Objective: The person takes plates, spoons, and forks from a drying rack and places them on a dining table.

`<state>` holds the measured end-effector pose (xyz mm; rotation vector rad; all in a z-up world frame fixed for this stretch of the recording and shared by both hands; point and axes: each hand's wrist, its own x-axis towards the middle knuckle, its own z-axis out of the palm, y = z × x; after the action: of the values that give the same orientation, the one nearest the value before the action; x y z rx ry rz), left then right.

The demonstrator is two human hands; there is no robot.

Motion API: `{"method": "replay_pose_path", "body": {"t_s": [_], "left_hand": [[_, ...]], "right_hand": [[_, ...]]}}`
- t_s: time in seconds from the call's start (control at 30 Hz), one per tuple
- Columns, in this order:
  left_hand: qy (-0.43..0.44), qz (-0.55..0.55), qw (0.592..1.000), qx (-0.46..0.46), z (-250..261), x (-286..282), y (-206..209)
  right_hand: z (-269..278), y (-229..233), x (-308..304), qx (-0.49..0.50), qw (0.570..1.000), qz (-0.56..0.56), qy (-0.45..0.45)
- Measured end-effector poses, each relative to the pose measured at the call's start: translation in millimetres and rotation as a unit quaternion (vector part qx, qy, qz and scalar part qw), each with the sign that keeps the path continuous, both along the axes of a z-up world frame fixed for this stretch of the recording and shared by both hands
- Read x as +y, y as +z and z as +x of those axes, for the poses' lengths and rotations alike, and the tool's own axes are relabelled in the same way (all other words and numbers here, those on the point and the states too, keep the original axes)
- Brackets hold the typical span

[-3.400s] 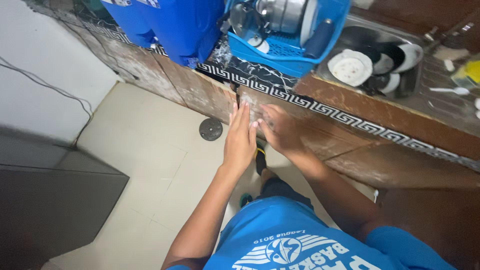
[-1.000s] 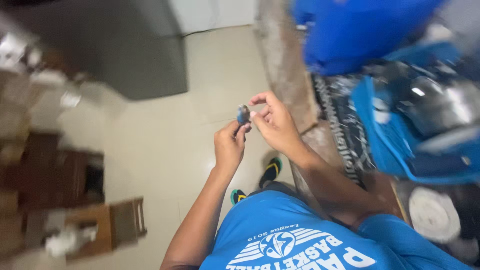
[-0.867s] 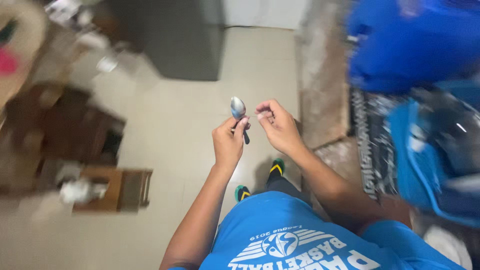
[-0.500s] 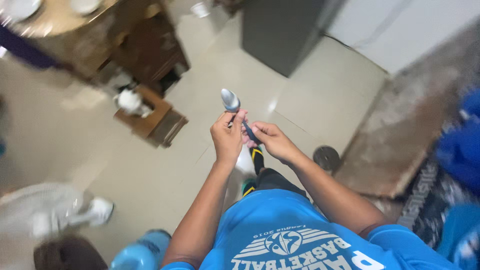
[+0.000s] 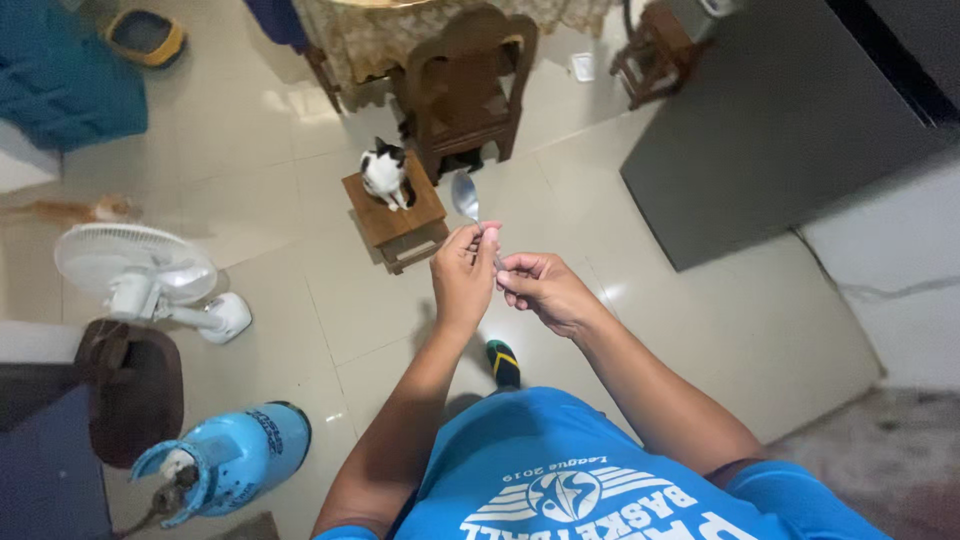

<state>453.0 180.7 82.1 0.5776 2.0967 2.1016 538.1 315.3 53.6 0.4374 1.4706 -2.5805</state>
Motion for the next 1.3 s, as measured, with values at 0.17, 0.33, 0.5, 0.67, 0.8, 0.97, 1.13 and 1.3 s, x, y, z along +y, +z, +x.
{"method": "replay_pose_path", "body": {"t_s": [0.17,0.33,0.5,0.67,0.8,0.97,1.13,1.3], "left_hand": [[0.065,-0.041,0.997,-0.004,-27,-11,-12],[0.136,-0.100,0.985,0.044,-65,-42,-20],[0.181,-0.065,0.981,-0.005,-122,-82,-19],[0.185,-0.063,0.979,0.053,-202,-137,-22],[0.171,-0.093,0.978,0.071,-269,-199,-17],[0.160,-0.132,0.977,0.050,-330,-272,-11],[0.166,-0.152,0.972,0.068,-371,-318,-18],[0.165,-0.159,0.972,0.058,-411,-342,-28]], "right_hand": [[-50,-2,5,0.002,0.995,0.088,0.055],[-102,0,-20,0.024,0.978,0.143,0.152],[-167,-14,-58,0.043,0.961,0.181,0.203],[-247,-31,-111,0.056,0.958,0.207,0.192],[-314,-25,-178,0.090,0.960,0.208,0.163],[-384,-8,-256,0.037,0.974,0.180,0.128],[-428,-12,-300,0.007,0.973,0.208,0.100],[-484,-31,-320,0.101,0.961,0.234,0.103]]}}
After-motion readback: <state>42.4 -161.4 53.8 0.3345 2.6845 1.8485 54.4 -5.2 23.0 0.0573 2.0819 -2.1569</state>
